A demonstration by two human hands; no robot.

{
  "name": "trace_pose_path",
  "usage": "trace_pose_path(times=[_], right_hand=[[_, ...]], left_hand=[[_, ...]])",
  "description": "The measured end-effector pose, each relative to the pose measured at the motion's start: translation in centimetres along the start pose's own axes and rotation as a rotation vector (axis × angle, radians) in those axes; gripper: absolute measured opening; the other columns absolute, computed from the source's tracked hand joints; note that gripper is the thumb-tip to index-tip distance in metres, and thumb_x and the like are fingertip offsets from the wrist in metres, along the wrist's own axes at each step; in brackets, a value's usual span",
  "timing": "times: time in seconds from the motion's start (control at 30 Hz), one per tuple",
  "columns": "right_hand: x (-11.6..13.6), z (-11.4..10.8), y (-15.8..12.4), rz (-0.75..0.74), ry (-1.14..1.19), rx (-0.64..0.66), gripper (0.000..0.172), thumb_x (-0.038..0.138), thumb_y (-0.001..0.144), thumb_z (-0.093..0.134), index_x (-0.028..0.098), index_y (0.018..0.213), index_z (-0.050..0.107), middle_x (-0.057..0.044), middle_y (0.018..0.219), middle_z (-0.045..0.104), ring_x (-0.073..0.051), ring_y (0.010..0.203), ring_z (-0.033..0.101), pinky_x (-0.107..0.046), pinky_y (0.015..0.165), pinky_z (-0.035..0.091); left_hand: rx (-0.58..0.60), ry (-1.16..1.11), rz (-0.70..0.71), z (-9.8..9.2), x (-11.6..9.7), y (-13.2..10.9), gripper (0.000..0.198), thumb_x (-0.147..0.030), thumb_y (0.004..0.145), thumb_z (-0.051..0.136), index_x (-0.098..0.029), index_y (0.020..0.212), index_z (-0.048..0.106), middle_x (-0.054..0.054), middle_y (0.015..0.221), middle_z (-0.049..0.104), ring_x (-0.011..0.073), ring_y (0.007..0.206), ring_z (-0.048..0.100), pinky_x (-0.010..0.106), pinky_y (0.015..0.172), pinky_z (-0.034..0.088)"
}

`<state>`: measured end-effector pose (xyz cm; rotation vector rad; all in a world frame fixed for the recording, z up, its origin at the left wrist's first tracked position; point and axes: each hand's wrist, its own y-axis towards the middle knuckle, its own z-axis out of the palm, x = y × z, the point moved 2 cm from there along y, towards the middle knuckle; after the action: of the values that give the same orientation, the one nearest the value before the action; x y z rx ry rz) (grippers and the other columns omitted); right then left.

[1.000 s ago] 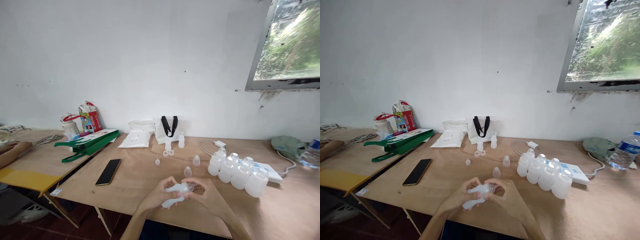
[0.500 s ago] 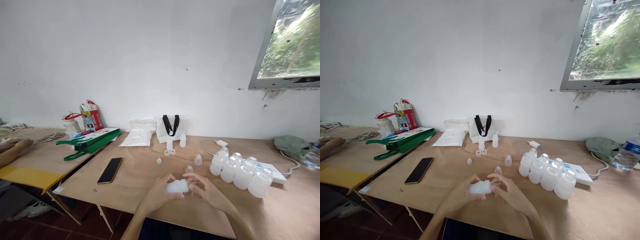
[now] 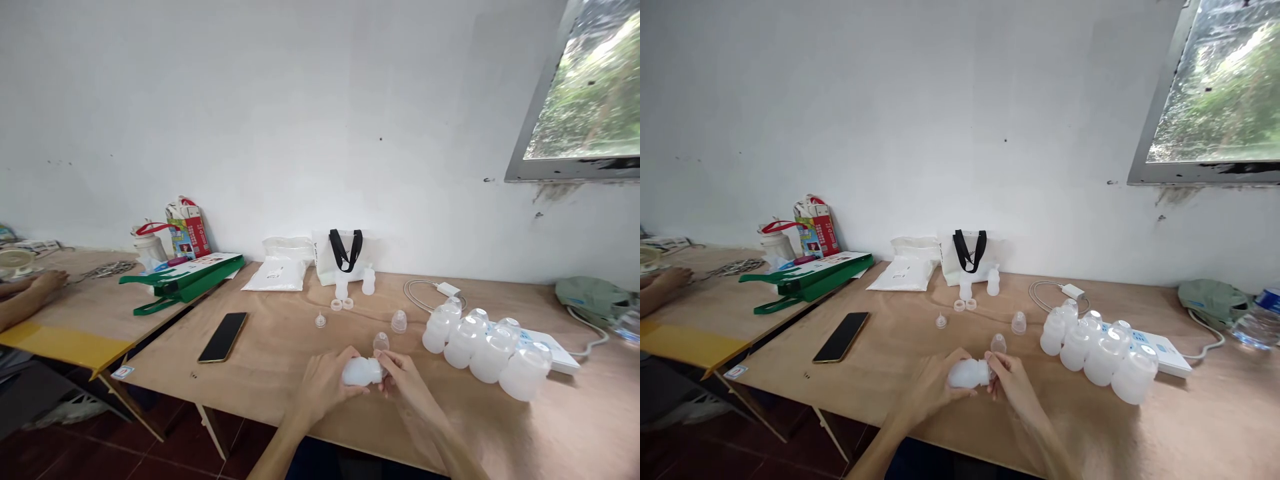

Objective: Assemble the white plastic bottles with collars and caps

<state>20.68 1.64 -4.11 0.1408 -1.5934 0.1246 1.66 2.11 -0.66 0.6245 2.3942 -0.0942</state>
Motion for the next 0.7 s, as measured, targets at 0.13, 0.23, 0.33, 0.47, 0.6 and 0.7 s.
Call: trace_pose_path(times=[0.13, 0.23, 0.33, 0.47, 0.6, 0.7], right_hand=[[1.1, -0.7, -0.7, -0.113, -0.15, -0.024, 0.05, 0.069, 0.089, 0.057, 0.022, 0.095, 0.073, -0.002, 0.071, 0.067, -0.018, 0.059, 0.061, -0.027, 0.05, 0.047], [2.6, -1.2, -1.9, -0.184, -0.268, 0.057, 0.04, 0.058, 0.086, 0.07, 0.028, 0.112, 0.072, -0.003, 0.103, 0.073, -0.022, 0.086, 0.067, -0.03, 0.074, 0.054], [3.4, -1.0, -2.4, -0.185, -0.216, 0.085, 0.039, 0.056, 0.087, 0.07, 0.027, 0.113, 0.072, -0.004, 0.108, 0.072, -0.024, 0.096, 0.067, -0.033, 0.081, 0.055], [2.6, -0.4, -1.8, -0.14, -0.082, 0.056, 0.048, 0.062, 0.082, 0.072, 0.023, 0.112, 0.071, -0.005, 0.096, 0.071, -0.021, 0.077, 0.066, -0.033, 0.069, 0.056], [1.4, -0.3, -1.0, -0.094, -0.056, 0.031, 0.053, 0.065, 0.081, 0.071, 0.022, 0.111, 0.069, -0.001, 0.078, 0.066, -0.016, 0.06, 0.06, -0.03, 0.057, 0.053], [0.9, -0.4, -0.9, -0.095, -0.065, 0.026, 0.05, 0.064, 0.084, 0.069, 0.023, 0.112, 0.066, 0.002, 0.071, 0.063, -0.014, 0.056, 0.058, -0.028, 0.055, 0.05]], left_hand=[[0.014, -0.147, -0.007, 0.0, -0.5, 0.0, 0.045, -0.057, 0.077, 0.077, -0.025, 0.107, 0.066, 0.0, 0.102, 0.074, 0.0235, 0.092, 0.065, 0.026, 0.074, 0.042], [0.086, -0.264, 0.014, -0.3, -0.8, 0.0, 0.048, -0.058, 0.075, 0.079, -0.021, 0.104, 0.067, 0.0, 0.098, 0.072, 0.0216, 0.09, 0.063, 0.025, 0.072, 0.042], [0.046, -0.246, 0.036, -0.5, -0.8, 0.0, 0.048, -0.057, 0.074, 0.081, -0.021, 0.103, 0.067, 0.0, 0.097, 0.072, 0.0215, 0.089, 0.063, 0.025, 0.072, 0.041], [-0.033, -0.123, 0.022, 0.2, 0.0, 0.1, 0.041, -0.054, 0.08, 0.076, -0.022, 0.105, 0.065, 0.002, 0.097, 0.074, 0.0235, 0.088, 0.067, 0.027, 0.071, 0.041], [-0.051, -0.097, 0.01, 0.9, 0.3, 0.4, 0.041, -0.053, 0.082, 0.074, -0.023, 0.108, 0.064, 0.003, 0.105, 0.074, 0.0259, 0.095, 0.068, 0.028, 0.075, 0.042], [0.005, -0.151, -0.029, 0.9, 0.0, 0.4, 0.04, -0.052, 0.082, 0.074, -0.023, 0.107, 0.063, 0.003, 0.107, 0.073, 0.0262, 0.097, 0.066, 0.028, 0.076, 0.042]])
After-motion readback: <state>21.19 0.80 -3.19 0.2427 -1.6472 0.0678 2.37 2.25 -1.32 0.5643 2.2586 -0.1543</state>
